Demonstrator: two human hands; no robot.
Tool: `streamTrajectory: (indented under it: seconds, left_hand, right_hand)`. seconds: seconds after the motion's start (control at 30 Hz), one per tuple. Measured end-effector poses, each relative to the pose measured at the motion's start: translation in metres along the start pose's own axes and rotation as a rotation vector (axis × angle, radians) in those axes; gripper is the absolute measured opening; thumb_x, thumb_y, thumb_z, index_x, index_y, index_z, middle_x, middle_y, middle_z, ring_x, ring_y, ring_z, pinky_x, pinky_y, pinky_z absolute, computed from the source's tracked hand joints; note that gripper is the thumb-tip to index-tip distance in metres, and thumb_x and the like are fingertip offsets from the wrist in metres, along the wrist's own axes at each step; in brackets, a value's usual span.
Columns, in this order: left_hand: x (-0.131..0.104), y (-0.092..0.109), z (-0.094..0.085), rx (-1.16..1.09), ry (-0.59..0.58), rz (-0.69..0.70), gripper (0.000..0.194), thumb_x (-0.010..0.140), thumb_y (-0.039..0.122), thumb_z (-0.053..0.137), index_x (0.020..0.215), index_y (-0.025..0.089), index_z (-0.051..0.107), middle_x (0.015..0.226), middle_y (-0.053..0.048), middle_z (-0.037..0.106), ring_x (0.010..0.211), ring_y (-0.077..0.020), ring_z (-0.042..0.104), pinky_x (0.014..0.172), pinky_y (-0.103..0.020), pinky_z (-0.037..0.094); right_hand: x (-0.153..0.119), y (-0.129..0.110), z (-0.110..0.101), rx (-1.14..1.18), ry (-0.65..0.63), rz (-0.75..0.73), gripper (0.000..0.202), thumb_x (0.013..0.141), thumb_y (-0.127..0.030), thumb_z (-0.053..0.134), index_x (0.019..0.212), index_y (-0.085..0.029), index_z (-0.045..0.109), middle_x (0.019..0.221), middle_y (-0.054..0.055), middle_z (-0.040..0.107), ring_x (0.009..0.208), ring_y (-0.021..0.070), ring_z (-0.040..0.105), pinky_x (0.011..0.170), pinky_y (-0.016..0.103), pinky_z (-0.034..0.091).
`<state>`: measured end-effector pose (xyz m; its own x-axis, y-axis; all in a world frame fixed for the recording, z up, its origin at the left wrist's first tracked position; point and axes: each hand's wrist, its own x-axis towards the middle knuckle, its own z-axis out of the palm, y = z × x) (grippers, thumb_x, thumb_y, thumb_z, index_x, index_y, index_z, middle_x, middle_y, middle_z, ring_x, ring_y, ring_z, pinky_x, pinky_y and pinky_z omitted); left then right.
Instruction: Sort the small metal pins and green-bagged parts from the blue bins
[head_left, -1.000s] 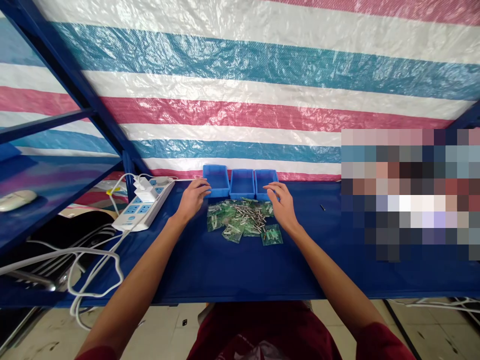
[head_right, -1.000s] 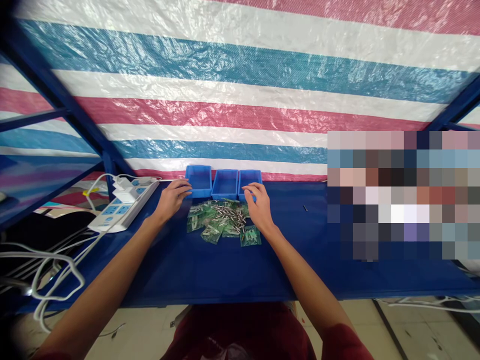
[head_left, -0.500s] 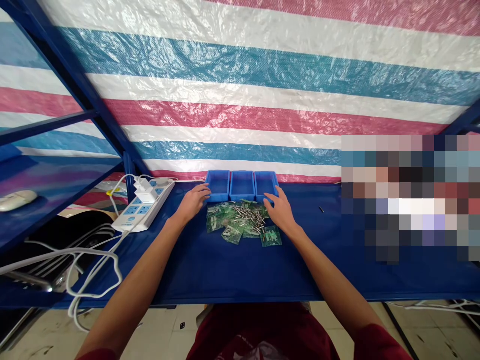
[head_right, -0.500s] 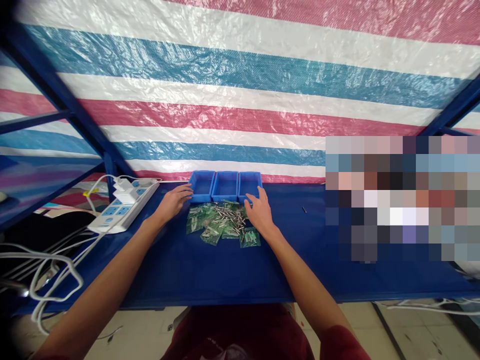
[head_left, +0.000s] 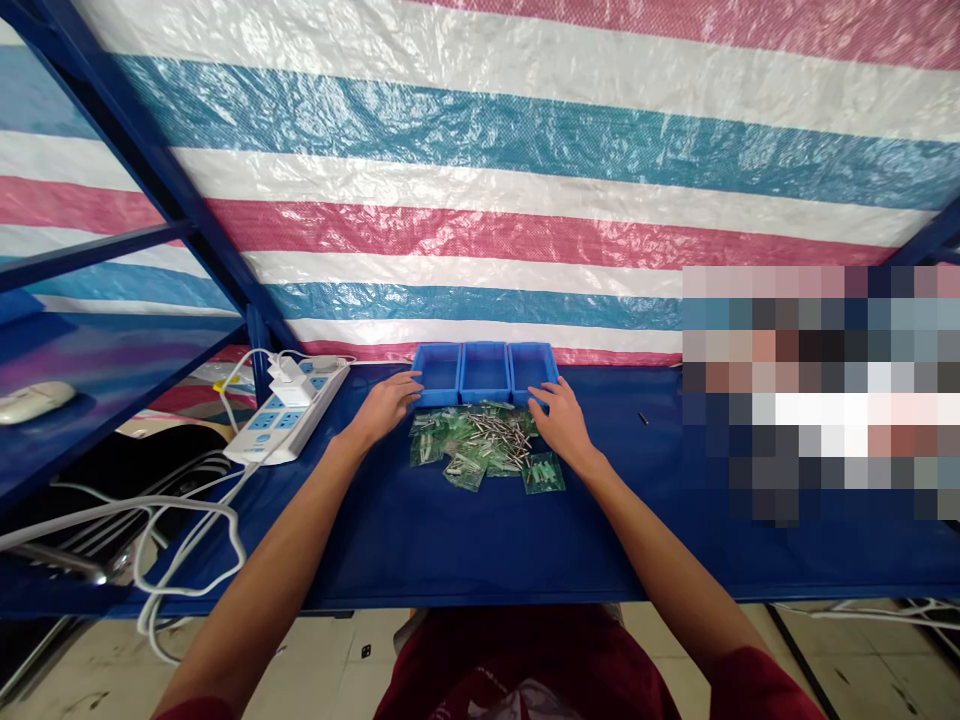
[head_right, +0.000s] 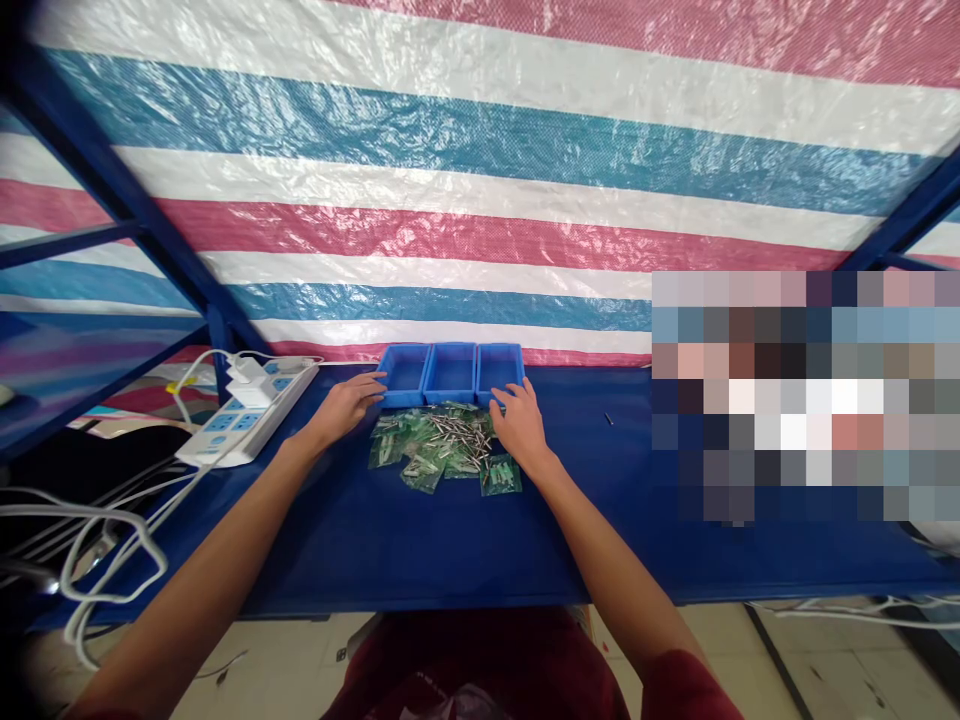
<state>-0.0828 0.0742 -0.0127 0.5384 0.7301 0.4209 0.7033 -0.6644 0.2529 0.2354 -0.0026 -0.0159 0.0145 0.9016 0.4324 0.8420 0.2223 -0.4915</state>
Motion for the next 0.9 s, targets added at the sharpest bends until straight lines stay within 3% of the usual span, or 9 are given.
streamTrajectory:
  seconds: [0.17, 0.5, 0.8, 0.9]
  left_hand:
    - [0.0005, 0.0018, 0.0039, 0.016, 0.051, -0.017, 0.031, 0.088, 0.027, 0.04, 0.095, 0.017, 0.069, 0.11, -0.012, 0.069, 0.119, -0.0253, 0.057, 0.102, -0.042, 0.045]
    - [0.0006, -0.0067, 0.0017, -0.055, -0.019, 0.039, 0.032, 0.088, 0.024, 0.037, 0.094, 0.017, 0.068, 0.105, -0.01, 0.069, 0.125, -0.0266, 0.052, 0.102, -0.044, 0.045]
    - [-0.0002, -0.0029, 0.0056, 0.021, -0.055, 0.015, 0.035, 0.088, 0.021, 0.036, 0.103, 0.016, 0.067, 0.122, -0.012, 0.062, 0.131, -0.0268, 0.044, 0.108, -0.048, 0.039]
    - [-0.0005, -0.0006, 0.0092, 0.05, -0.061, 0.0, 0.038, 0.087, 0.017, 0.035, 0.11, 0.015, 0.066, 0.124, -0.012, 0.06, 0.133, -0.0267, 0.041, 0.109, -0.049, 0.038]
  right_hand:
    - [0.0001, -0.0021, -0.0019, -0.009, -0.008, -0.009, 0.034, 0.088, -0.025, 0.046, 0.108, -0.014, 0.071, 0.109, 0.013, 0.068, 0.116, 0.0238, 0.055, 0.113, 0.046, 0.03]
    - [0.0003, 0.0007, 0.0006, 0.025, 0.004, -0.049, 0.034, 0.087, -0.026, 0.045, 0.108, -0.019, 0.071, 0.105, 0.01, 0.07, 0.113, 0.0237, 0.056, 0.113, 0.05, 0.029]
    - [-0.0005, -0.0024, -0.0001, -0.005, 0.013, -0.044, 0.035, 0.087, -0.025, 0.046, 0.108, -0.012, 0.071, 0.107, 0.014, 0.068, 0.113, 0.0231, 0.056, 0.113, 0.046, 0.03]
    - [-0.0003, -0.0004, 0.001, 0.006, 0.015, -0.058, 0.034, 0.087, -0.026, 0.046, 0.108, -0.015, 0.071, 0.107, 0.012, 0.068, 0.112, 0.0228, 0.056, 0.114, 0.047, 0.029]
